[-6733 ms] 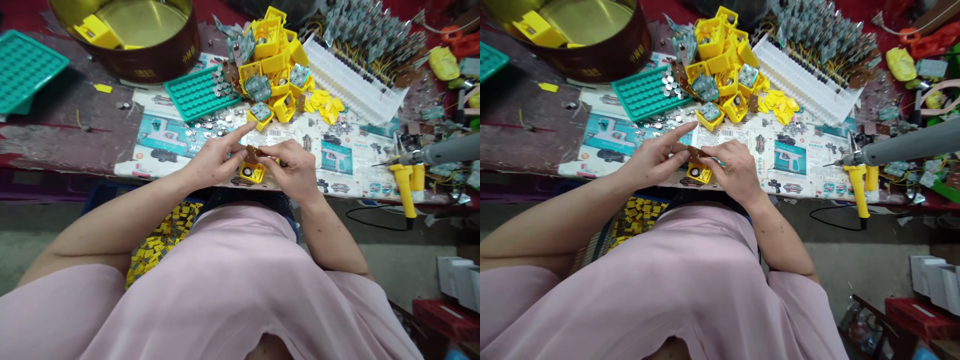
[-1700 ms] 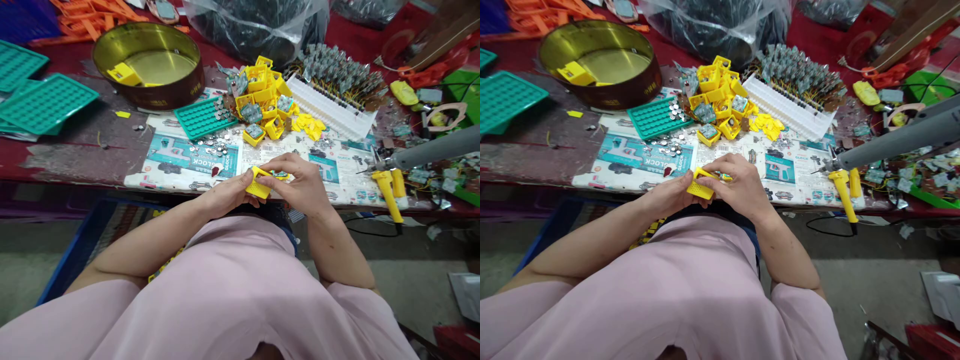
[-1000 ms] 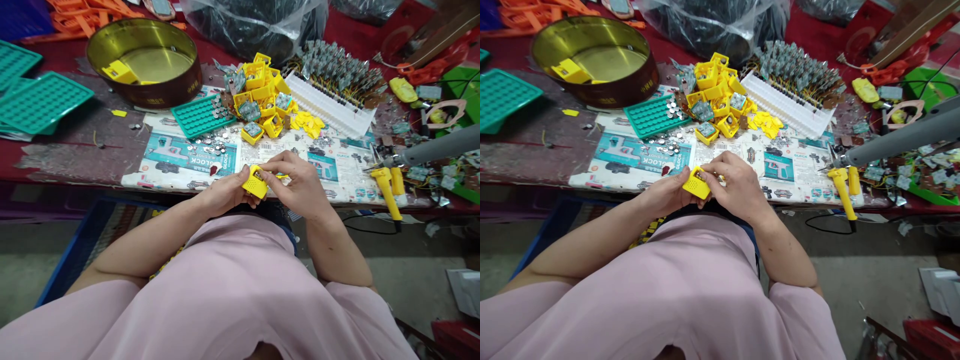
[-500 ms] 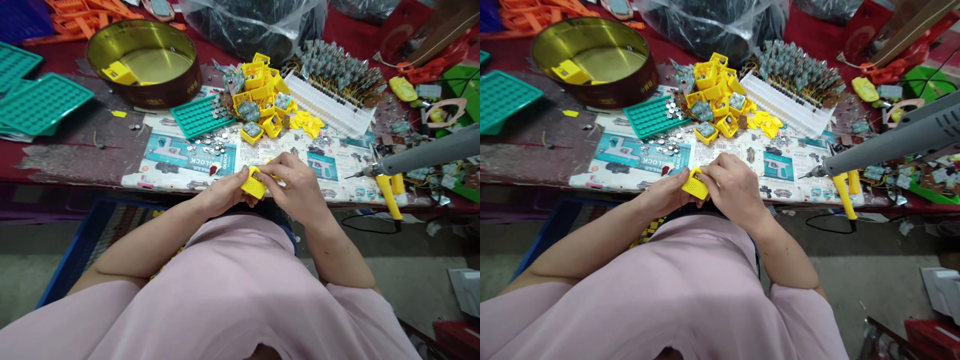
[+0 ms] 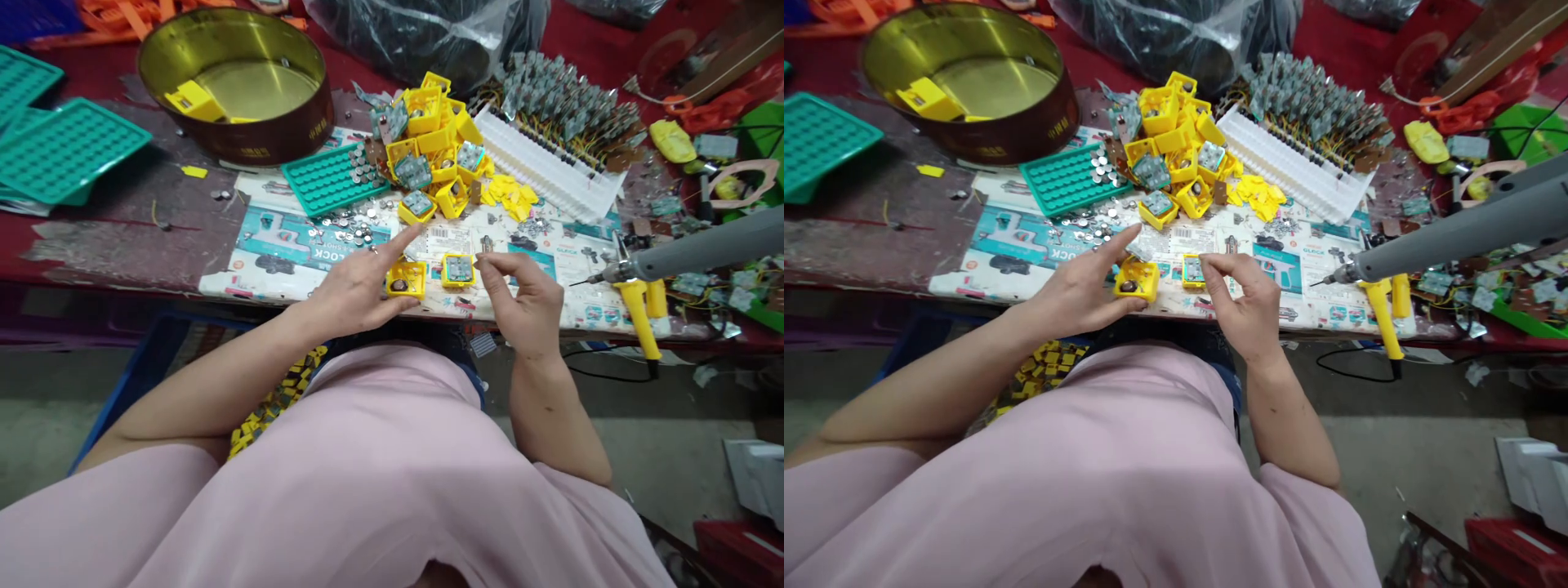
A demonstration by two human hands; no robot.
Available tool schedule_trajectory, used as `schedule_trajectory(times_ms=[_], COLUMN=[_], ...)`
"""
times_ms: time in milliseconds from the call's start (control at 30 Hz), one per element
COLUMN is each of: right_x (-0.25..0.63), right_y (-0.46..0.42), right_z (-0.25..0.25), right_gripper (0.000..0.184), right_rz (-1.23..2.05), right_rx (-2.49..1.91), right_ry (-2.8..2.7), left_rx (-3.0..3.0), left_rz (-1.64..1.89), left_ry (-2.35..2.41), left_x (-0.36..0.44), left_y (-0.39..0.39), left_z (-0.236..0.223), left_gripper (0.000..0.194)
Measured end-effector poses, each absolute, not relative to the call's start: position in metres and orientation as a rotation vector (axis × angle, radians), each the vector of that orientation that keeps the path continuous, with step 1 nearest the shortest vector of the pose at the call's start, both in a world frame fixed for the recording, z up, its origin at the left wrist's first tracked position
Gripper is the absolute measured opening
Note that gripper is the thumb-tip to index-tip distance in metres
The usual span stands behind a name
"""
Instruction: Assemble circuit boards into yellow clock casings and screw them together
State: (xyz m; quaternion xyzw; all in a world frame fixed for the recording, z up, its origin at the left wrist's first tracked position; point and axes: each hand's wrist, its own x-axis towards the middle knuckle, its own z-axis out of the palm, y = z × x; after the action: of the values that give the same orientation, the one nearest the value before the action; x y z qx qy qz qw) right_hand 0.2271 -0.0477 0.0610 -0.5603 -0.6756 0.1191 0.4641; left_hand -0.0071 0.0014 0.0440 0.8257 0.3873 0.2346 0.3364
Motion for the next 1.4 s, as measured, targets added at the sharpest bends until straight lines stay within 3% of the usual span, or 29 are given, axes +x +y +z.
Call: schedule_trajectory(times_ms=[100, 267, 367, 600, 700, 1033, 1400], right_x=[0.225, 0.218, 0.213, 0.182, 0.167, 0.22, 0.187], right_y=[-0.048, -0.046, -0.046, -0.047, -0.046, -0.033, -0.047], right_z=[0.052, 0.039, 0.035, 0.028, 0.025, 0.046, 0.032], right_gripper=[0.013, 0.01, 0.012, 0.06, 0.07, 0.062, 0.073], right_rz=[0.232, 0.112, 0.046, -0.15, -0.159, 0.163, -0.018], right_rx=[-1.386, -1.399, -1.37, -1.459, -1.498, -1.313, -1.554], right_ry=[-1.815, -1.983, -2.046, -2.032, -2.049, -2.374, -2.106], left_rx=[2.545, 2.55, 2.443, 2.303, 2.301, 2.345, 2.552], left_rz=[0.47, 0.506, 0.539, 0.582, 0.586, 0.711, 0.467], left_ry=[1.199, 1.161, 1.097, 1.113, 1.105, 1.105, 1.042], left_x=[-0.008, -0.021, -0.035, -0.044, -0.04, -0.045, -0.039], left_y=[0.001, -0.001, -0.001, 0.002, 0.003, 0.008, 0.027], left_z=[0.036, 0.028, 0.027, 0.034, 0.036, 0.037, 0.027], left_gripper=[0.087, 0.096, 0.084, 0.054, 0.05, 0.035, 0.048])
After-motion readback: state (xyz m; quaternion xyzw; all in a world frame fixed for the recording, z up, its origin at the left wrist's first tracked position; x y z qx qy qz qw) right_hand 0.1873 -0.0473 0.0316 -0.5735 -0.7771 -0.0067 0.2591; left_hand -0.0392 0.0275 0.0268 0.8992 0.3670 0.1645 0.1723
